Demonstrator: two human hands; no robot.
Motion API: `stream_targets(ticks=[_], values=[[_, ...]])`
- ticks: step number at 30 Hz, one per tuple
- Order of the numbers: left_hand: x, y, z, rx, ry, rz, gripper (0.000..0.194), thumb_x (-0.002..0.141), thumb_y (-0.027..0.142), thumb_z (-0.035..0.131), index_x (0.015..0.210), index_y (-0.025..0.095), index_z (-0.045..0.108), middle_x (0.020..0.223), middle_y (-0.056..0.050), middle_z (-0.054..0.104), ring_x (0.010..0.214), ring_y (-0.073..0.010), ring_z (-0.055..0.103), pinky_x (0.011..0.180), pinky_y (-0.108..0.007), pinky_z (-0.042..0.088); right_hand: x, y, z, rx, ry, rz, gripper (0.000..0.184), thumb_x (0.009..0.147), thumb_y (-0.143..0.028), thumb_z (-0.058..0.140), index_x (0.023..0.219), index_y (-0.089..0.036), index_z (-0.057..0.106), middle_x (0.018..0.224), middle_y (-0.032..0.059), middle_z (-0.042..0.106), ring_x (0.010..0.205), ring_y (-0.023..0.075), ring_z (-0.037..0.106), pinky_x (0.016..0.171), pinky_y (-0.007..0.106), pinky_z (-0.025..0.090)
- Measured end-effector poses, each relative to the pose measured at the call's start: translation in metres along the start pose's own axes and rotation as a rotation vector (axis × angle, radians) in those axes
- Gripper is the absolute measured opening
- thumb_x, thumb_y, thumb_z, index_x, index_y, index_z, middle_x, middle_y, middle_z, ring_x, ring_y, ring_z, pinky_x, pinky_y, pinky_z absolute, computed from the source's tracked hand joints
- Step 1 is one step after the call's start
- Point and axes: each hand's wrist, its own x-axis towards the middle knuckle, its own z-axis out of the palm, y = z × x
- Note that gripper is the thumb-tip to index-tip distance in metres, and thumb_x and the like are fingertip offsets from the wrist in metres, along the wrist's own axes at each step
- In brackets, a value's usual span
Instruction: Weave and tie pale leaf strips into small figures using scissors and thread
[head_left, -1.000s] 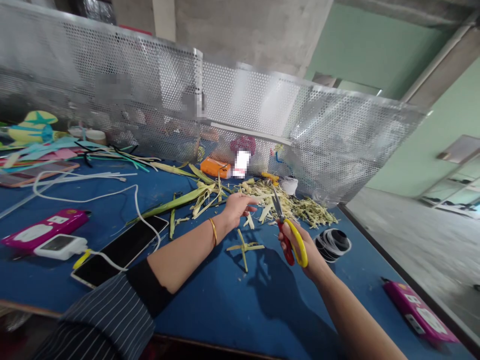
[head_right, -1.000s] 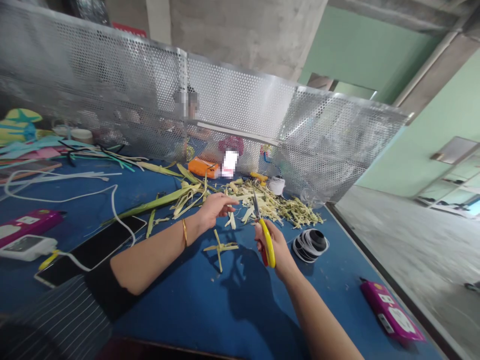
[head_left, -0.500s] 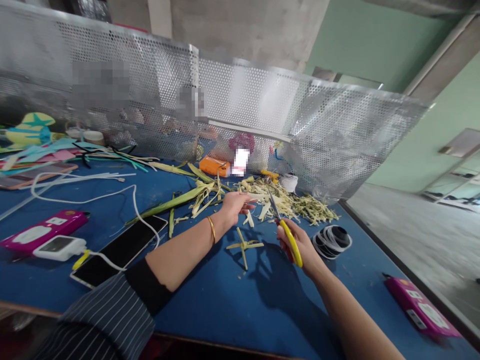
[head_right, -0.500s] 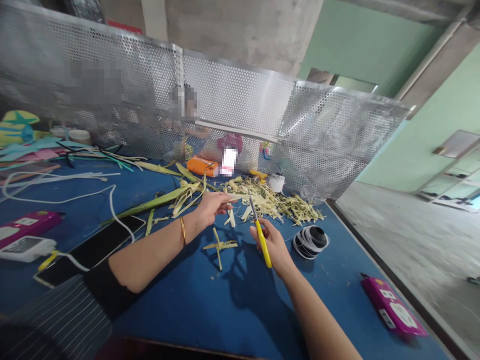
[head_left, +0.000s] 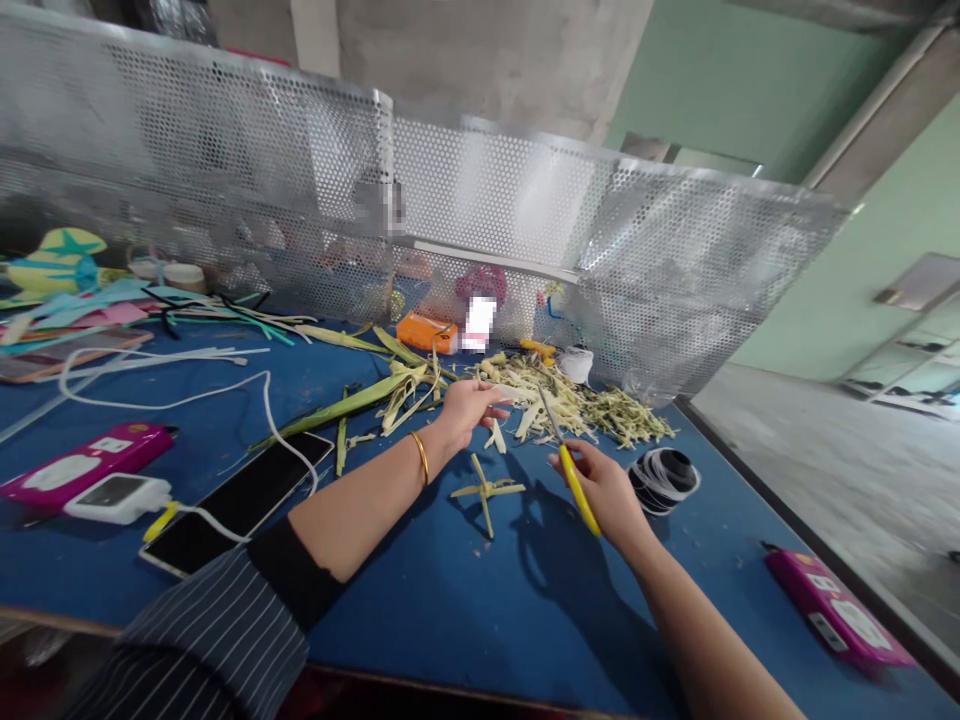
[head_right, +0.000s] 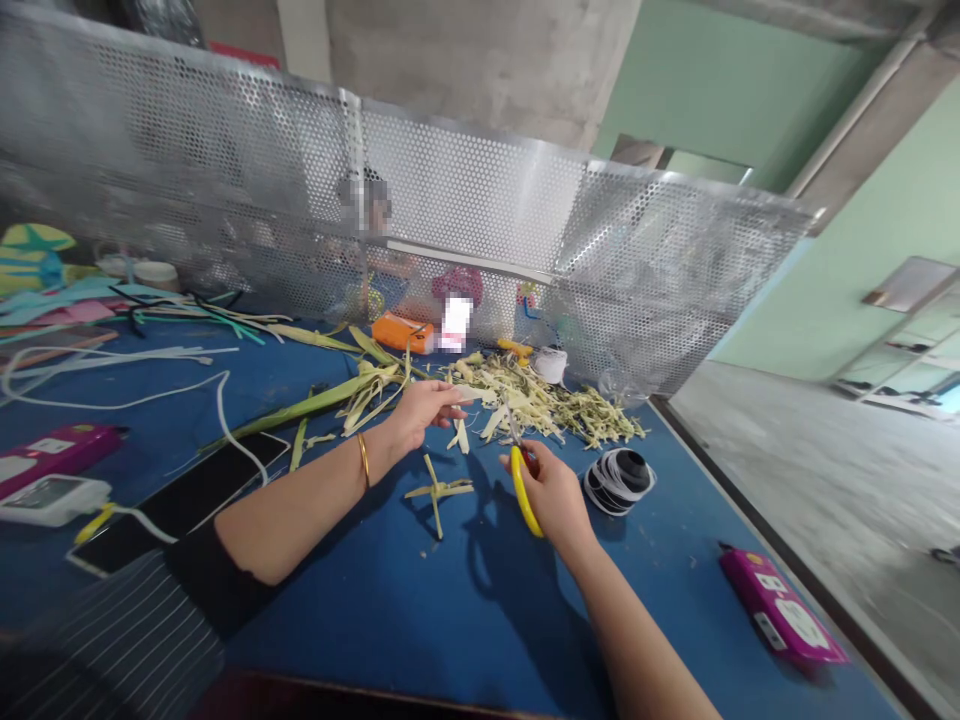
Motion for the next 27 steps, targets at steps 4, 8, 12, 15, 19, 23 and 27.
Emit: stream_targets(ticks=[4, 8, 12, 15, 19, 23, 27], values=[[-0.007, 0.012, -0.002, -0.030, 0.003, -0.009, 0.003, 0.080, 0.015, 0.064, 0.078, 0.014, 0.064, 0.078, -0.007, 0.071, 0.057, -0.0105, 0.061, 0.048, -0.022, 0.038, -0.016, -0.010, 0.000, -0.623, -0.083, -0.025, 0.037, 0.083, -0.040, 0.056, 0.114, -0.020, 0.060, 0.081, 0.0089, 0.072, 0.072, 0.0270, 0.067, 0.056, 0.030, 0.036], [-0.018, 0.020, -0.004, -0.055, 0.003, 0.005, 0.005, 0.078, 0.016, 0.065, 0.074, 0.015, 0.064, 0.074, -0.005, 0.068, 0.057, -0.0097, 0.058, 0.048, -0.022, 0.036, -0.028, -0.014, 0.002, -0.835, -0.206, -0.091, 0.024, 0.084, -0.031, 0.056, 0.103, -0.017, 0.061, 0.081, 0.0112, 0.072, 0.073, 0.0275, 0.069, 0.055, 0.030, 0.035], [-0.035, 0.022, -0.011, -0.061, -0.001, 0.025, 0.010, 0.075, 0.016, 0.067, 0.066, 0.015, 0.063, 0.061, 0.000, 0.058, 0.051, -0.0068, 0.048, 0.045, -0.021, 0.031, -0.019, -0.025, -0.013, -0.847, -0.288, -0.154, 0.013, 0.078, -0.030, 0.064, 0.080, -0.018, 0.066, 0.087, 0.0125, 0.069, 0.074, 0.0259, 0.067, 0.059, 0.031, 0.039], [-0.049, 0.016, -0.020, -0.054, -0.011, 0.041, 0.012, 0.072, 0.018, 0.070, 0.064, 0.015, 0.062, 0.055, 0.002, 0.052, 0.049, -0.0063, 0.044, 0.044, -0.021, 0.028, 0.000, -0.047, -0.015, -0.352, -0.127, -0.213, 0.027, 0.079, -0.036, 0.064, 0.102, -0.021, 0.065, 0.094, 0.0072, 0.069, 0.074, 0.0202, 0.066, 0.064, 0.030, 0.046], [-0.062, 0.003, -0.030, -0.035, -0.027, 0.083, 0.018, 0.067, 0.027, 0.074, 0.063, 0.015, 0.062, 0.049, 0.004, 0.049, 0.046, -0.0066, 0.040, 0.044, -0.021, 0.026, 0.023, -0.080, 0.013, 0.412, -0.070, -0.170, 0.056, 0.063, -0.041, 0.076, 0.111, -0.019, 0.058, 0.096, 0.0047, 0.067, 0.064, 0.0152, 0.063, 0.059, 0.029, 0.051], [-0.065, -0.006, -0.038, -0.013, -0.030, 0.145, 0.024, 0.062, 0.034, 0.077, 0.061, 0.014, 0.063, 0.046, 0.005, 0.048, 0.045, -0.0072, 0.038, 0.045, -0.022, 0.025, 0.027, -0.094, 0.038, 0.536, -0.058, -0.139, 0.029, 0.067, -0.041, 0.073, 0.079, -0.017, 0.063, 0.057, -0.0022, 0.061, 0.051, 0.0129, 0.056, 0.052, 0.026, 0.048], [-0.063, -0.007, -0.037, -0.018, -0.064, 0.162, 0.020, 0.062, 0.029, 0.076, 0.058, 0.015, 0.062, 0.047, 0.005, 0.049, 0.046, -0.0074, 0.038, 0.046, -0.022, 0.026, 0.022, -0.093, 0.038, 0.540, 0.049, -0.103, 0.023, 0.067, -0.038, 0.072, 0.073, -0.018, 0.063, 0.050, -0.0032, 0.058, 0.047, 0.0123, 0.054, 0.049, 0.025, 0.046]])
